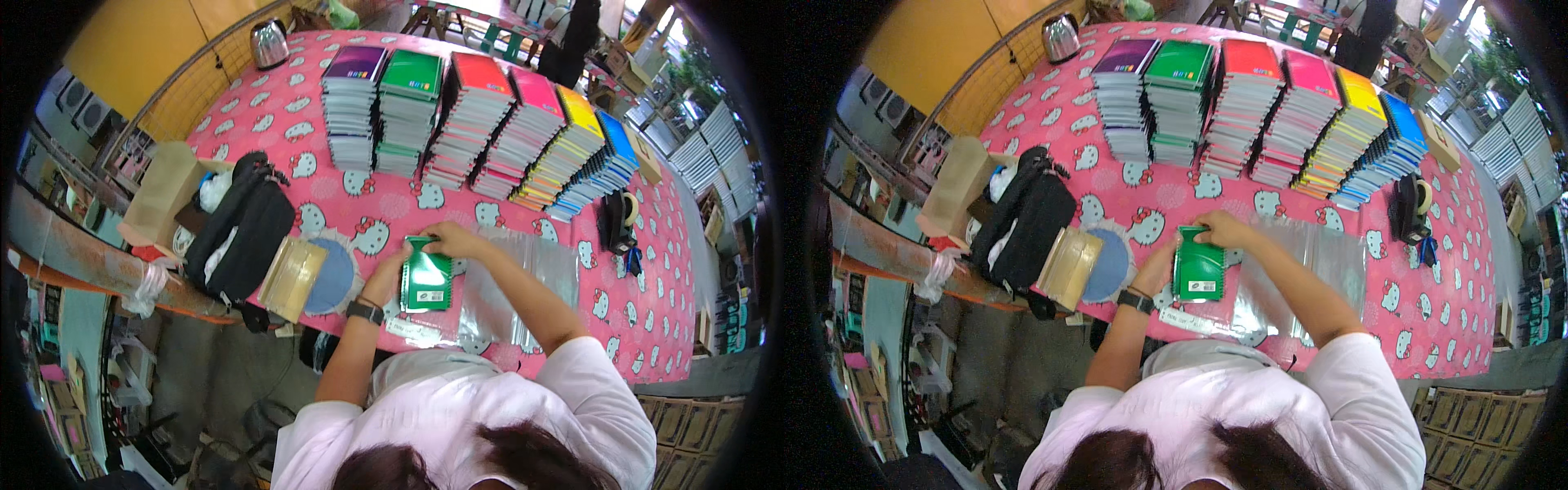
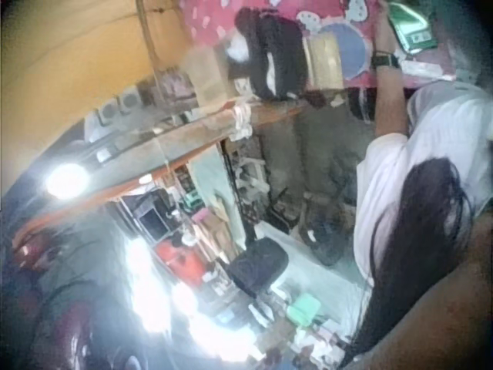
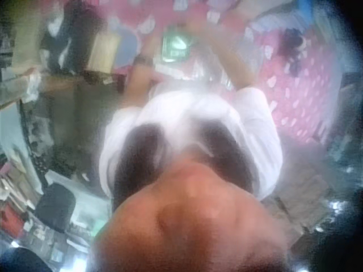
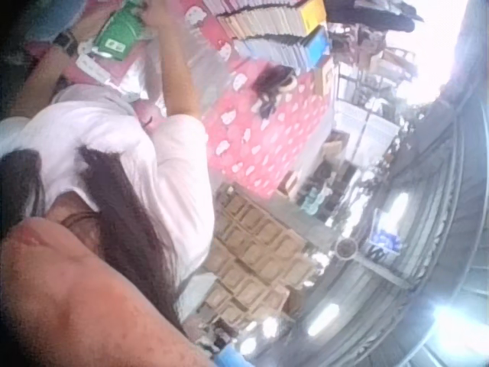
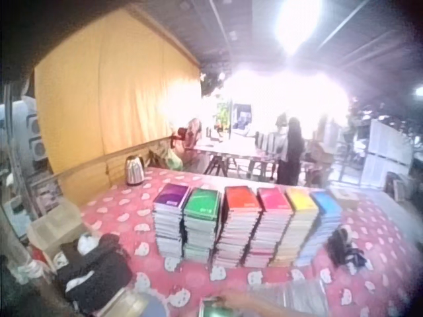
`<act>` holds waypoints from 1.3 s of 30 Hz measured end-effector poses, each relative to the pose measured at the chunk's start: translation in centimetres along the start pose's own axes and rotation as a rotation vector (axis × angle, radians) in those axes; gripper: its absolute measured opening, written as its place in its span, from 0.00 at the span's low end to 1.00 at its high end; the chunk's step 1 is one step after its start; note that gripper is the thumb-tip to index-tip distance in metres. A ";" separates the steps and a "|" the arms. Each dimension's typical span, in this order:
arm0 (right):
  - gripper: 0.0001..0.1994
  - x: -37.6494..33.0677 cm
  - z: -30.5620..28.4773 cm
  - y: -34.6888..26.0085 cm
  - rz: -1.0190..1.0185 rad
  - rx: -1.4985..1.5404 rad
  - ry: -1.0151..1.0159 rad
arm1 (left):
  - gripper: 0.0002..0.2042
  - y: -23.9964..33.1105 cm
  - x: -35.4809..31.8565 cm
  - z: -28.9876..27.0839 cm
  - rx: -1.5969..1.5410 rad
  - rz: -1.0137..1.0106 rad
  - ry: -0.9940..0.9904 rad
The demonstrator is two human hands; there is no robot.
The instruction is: The person organizes a set of notebooks by color, places them into a clear plastic bag, and then seals the bag using adhesive tape.
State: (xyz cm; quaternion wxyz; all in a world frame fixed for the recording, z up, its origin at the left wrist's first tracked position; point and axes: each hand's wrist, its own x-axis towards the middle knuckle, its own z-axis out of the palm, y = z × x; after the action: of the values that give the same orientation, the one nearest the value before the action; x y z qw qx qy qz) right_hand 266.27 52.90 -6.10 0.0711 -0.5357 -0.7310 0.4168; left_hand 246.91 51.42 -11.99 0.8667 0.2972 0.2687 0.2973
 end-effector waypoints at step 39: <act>0.15 -4.3 -24.6 -8.1 -0.050 -0.942 0.617 | 0.16 -1.4 0.2 -1.2 0.412 0.147 0.129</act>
State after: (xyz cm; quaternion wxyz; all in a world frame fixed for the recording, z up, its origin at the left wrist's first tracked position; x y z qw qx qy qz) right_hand 275.78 61.74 16.74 0.0446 -0.5890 -0.7960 -0.1322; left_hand 246.77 51.05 -13.83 0.7449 0.4669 0.3562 0.3167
